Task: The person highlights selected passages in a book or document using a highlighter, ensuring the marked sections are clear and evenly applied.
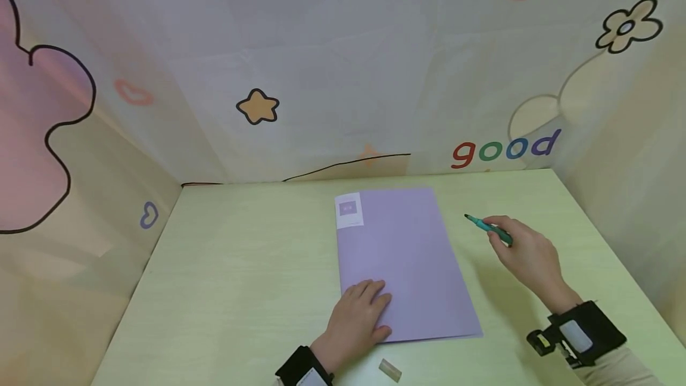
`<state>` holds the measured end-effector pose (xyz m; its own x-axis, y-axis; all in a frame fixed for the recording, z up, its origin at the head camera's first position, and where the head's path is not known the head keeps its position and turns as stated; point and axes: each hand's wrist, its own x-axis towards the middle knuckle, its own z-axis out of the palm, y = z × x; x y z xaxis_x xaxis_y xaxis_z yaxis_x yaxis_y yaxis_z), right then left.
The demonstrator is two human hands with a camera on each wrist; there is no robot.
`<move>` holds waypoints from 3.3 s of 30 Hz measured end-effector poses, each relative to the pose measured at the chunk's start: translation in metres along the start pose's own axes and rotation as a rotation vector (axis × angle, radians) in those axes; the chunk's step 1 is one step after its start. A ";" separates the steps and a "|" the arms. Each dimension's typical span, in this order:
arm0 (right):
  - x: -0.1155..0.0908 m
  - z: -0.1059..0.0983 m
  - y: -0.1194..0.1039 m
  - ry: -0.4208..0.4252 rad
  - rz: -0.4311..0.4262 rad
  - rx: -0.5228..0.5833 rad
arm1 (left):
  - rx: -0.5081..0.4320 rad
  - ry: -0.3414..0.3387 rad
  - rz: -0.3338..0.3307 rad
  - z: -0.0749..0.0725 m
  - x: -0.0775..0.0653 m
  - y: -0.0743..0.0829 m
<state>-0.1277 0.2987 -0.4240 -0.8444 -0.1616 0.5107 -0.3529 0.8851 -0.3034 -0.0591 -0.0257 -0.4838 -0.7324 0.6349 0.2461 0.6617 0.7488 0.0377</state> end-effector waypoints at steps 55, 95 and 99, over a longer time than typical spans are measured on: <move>0.001 0.005 -0.007 0.008 -0.017 0.039 | 0.008 0.093 0.023 -0.025 0.006 -0.008; 0.006 -0.010 -0.010 0.047 -0.007 0.041 | 0.016 0.301 0.342 0.016 -0.038 0.037; 0.007 -0.010 -0.011 0.044 -0.006 0.041 | 0.035 0.323 0.336 0.018 -0.036 0.036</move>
<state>-0.1256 0.2928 -0.4092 -0.8241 -0.1464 0.5471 -0.3745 0.8655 -0.3326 -0.0120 -0.0181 -0.5089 -0.3878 0.7555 0.5280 0.8437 0.5216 -0.1266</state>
